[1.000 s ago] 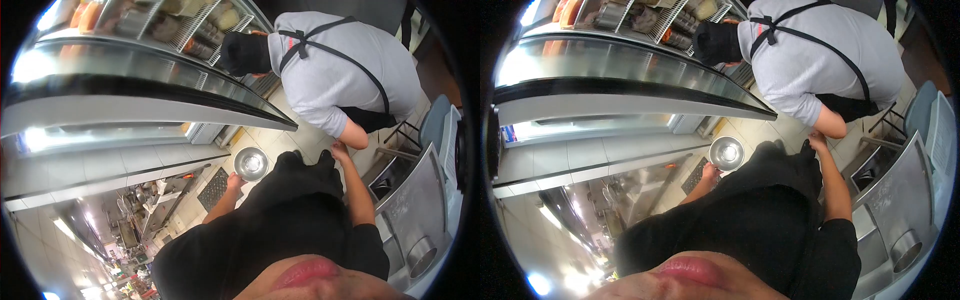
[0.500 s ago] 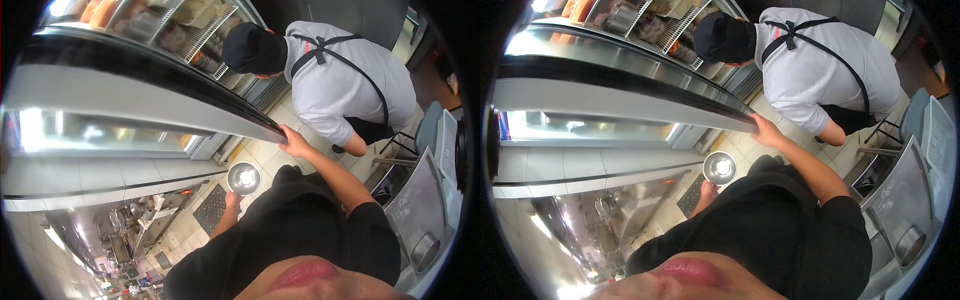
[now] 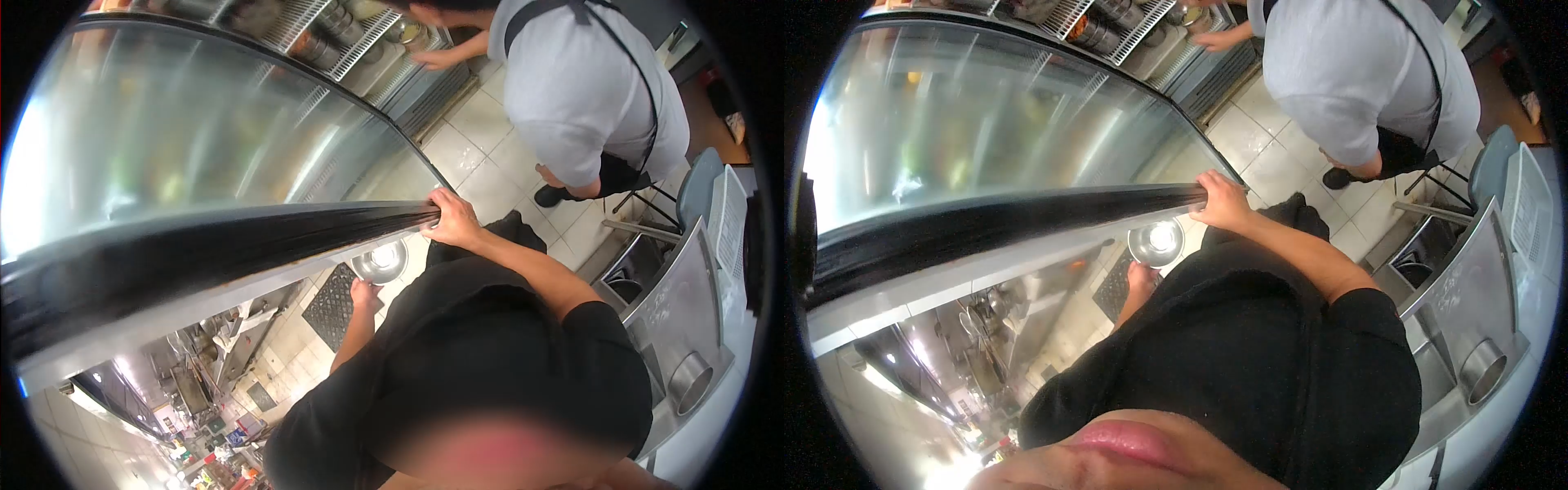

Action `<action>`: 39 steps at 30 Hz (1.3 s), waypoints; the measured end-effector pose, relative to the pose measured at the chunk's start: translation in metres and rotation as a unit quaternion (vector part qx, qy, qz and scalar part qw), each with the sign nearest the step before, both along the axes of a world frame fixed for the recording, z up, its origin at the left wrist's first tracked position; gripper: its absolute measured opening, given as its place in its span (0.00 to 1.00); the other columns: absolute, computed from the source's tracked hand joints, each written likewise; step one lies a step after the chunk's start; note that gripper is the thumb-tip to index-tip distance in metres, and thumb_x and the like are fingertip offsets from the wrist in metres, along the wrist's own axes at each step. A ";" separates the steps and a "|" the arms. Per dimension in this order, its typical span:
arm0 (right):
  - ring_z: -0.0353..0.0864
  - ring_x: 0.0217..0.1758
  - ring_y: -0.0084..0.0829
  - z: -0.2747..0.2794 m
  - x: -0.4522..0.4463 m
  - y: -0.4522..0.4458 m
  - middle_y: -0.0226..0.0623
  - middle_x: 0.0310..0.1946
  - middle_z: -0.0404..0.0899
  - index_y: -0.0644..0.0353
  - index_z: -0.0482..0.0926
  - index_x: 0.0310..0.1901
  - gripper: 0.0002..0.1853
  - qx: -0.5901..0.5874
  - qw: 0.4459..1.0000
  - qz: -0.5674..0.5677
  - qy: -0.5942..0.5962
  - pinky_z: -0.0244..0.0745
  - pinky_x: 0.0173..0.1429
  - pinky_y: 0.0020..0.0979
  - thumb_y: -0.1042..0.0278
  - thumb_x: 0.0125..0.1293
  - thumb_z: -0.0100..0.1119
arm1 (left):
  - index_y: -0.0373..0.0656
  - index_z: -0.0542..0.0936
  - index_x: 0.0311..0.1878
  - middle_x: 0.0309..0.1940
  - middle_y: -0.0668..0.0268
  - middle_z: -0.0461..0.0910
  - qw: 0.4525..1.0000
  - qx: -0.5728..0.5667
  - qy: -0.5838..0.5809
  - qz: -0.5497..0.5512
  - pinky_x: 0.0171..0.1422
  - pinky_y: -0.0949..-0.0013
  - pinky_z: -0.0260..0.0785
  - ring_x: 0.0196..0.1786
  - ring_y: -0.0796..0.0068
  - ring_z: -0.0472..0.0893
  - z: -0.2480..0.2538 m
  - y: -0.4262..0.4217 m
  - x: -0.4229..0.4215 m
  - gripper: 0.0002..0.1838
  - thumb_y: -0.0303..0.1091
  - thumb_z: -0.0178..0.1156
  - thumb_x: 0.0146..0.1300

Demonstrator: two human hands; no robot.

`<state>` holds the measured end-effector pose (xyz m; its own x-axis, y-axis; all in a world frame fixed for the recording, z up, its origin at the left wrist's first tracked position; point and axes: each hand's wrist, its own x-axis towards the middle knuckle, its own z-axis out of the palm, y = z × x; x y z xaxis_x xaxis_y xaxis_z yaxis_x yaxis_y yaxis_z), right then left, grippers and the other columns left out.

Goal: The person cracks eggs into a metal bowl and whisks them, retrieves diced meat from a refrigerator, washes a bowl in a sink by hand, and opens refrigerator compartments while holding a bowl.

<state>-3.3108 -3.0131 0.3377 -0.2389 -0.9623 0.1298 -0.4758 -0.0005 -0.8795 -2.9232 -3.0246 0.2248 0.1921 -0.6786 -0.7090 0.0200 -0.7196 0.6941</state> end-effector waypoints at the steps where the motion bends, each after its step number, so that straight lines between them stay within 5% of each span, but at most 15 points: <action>1: 0.78 0.44 0.43 -0.004 0.002 0.000 0.40 0.38 0.75 0.57 0.73 0.41 0.23 -0.005 1.000 -0.008 -0.003 0.76 0.48 0.41 0.60 0.42 0.70 | 0.40 0.71 0.50 0.45 0.57 0.77 1.000 0.002 -0.011 0.011 0.44 0.55 0.81 0.43 0.61 0.81 0.007 -0.002 -0.005 0.14 0.19 0.47 0.61; 8: 0.79 0.42 0.43 -0.011 -0.015 -0.003 0.38 0.37 0.76 0.57 0.73 0.41 0.22 -0.023 0.999 -0.046 -0.008 0.76 0.46 0.40 0.63 0.43 0.69 | 0.38 0.71 0.47 0.42 0.60 0.78 0.998 -0.007 -0.060 0.017 0.39 0.61 0.81 0.42 0.62 0.82 0.038 0.007 -0.022 0.12 0.19 0.48 0.60; 16: 0.79 0.45 0.44 -0.010 -0.066 -0.007 0.40 0.41 0.78 0.58 0.73 0.45 0.25 -0.016 0.998 -0.057 0.007 0.76 0.49 0.40 0.63 0.43 0.68 | 0.36 0.69 0.53 0.47 0.54 0.75 0.996 0.011 -0.041 0.078 0.48 0.50 0.80 0.48 0.57 0.80 0.035 0.057 -0.021 0.18 0.17 0.47 0.58; 26: 0.81 0.46 0.42 -0.056 -0.107 -0.052 0.46 0.44 0.81 0.66 0.74 0.49 0.27 0.008 0.986 -0.085 -0.142 0.74 0.52 0.38 0.61 0.49 0.70 | 0.42 0.65 0.32 0.31 0.62 0.73 0.986 -0.025 0.004 0.163 0.36 0.59 0.83 0.33 0.65 0.80 0.020 0.068 0.001 0.08 0.17 0.52 0.57; 29: 0.79 0.50 0.48 -0.058 -0.109 -0.054 0.52 0.48 0.79 0.69 0.73 0.53 0.31 0.007 0.986 -0.168 0.008 0.71 0.56 0.39 0.54 0.55 0.68 | 0.42 0.65 0.32 0.30 0.62 0.73 0.977 -0.043 0.022 0.206 0.35 0.58 0.83 0.34 0.65 0.81 0.014 0.067 0.014 0.08 0.18 0.53 0.57; 32: 0.76 0.56 0.53 -0.148 -0.121 -0.053 0.57 0.53 0.76 0.70 0.70 0.57 0.32 0.105 0.951 -0.283 0.069 0.69 0.59 0.43 0.51 0.59 0.64 | 0.40 0.70 0.38 0.35 0.59 0.76 0.971 -0.048 0.016 0.233 0.36 0.57 0.82 0.37 0.63 0.82 0.004 0.078 0.043 0.07 0.19 0.53 0.58; 34: 0.75 0.58 0.52 -0.146 -0.101 -0.044 0.57 0.54 0.75 0.67 0.71 0.58 0.29 0.249 0.934 -0.211 0.145 0.69 0.60 0.44 0.55 0.60 0.61 | 0.37 0.72 0.46 0.41 0.58 0.78 0.970 -0.041 0.001 0.241 0.38 0.56 0.82 0.40 0.63 0.82 0.002 0.079 0.063 0.12 0.19 0.52 0.58; 39: 0.78 0.53 0.51 -0.159 0.030 -0.046 0.54 0.50 0.78 0.64 0.76 0.53 0.23 0.227 0.960 -0.001 0.162 0.74 0.56 0.42 0.64 0.55 0.64 | 0.38 0.72 0.42 0.40 0.57 0.76 0.950 -0.043 0.031 0.307 0.38 0.54 0.84 0.41 0.58 0.82 -0.042 0.094 0.153 0.11 0.18 0.53 0.55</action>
<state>-3.2804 -3.0594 0.1788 -0.2596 -0.9364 -0.2361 -0.7237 0.3505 -0.5945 -2.7705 -2.9309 0.1832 0.5309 -0.5084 -0.6781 0.4599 -0.4992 0.7344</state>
